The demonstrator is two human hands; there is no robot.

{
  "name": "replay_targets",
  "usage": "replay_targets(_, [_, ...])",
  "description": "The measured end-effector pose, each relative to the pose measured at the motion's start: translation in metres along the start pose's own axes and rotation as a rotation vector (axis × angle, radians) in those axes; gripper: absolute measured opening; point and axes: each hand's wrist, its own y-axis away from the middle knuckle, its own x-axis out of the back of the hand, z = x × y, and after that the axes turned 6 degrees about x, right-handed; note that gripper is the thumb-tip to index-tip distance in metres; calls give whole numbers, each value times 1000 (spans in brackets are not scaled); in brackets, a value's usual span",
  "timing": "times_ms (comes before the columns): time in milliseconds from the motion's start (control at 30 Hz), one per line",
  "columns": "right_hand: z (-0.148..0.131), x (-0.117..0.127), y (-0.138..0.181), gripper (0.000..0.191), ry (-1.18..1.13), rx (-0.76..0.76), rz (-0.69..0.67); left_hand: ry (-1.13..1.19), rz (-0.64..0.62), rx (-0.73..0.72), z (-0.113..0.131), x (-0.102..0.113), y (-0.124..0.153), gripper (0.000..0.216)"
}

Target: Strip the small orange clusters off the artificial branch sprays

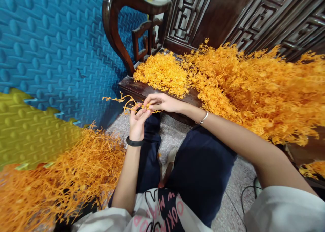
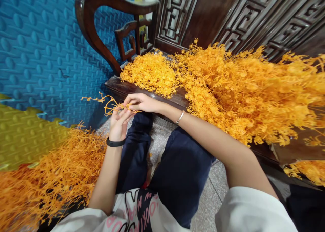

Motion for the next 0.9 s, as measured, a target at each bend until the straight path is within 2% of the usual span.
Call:
replay_targets(267, [-3,-3,-1,20,51,60,47,19,45,-105,-1,-2,2,44])
replay_targets(467, [-1,-2,0,13,297,160,128,-15,45,-160,1,-1,2,48])
replay_targets(600, [3,1,0,13,182,56,44,-24,37,-138,2,1,1,50])
replay_targets(733, [4,2,1,12,116,11,62,-40,25,-85,4,1,1,51])
replay_targets(900, [-1,0,1,15,71,-44,52,-105,18,-122,5,0,2,49])
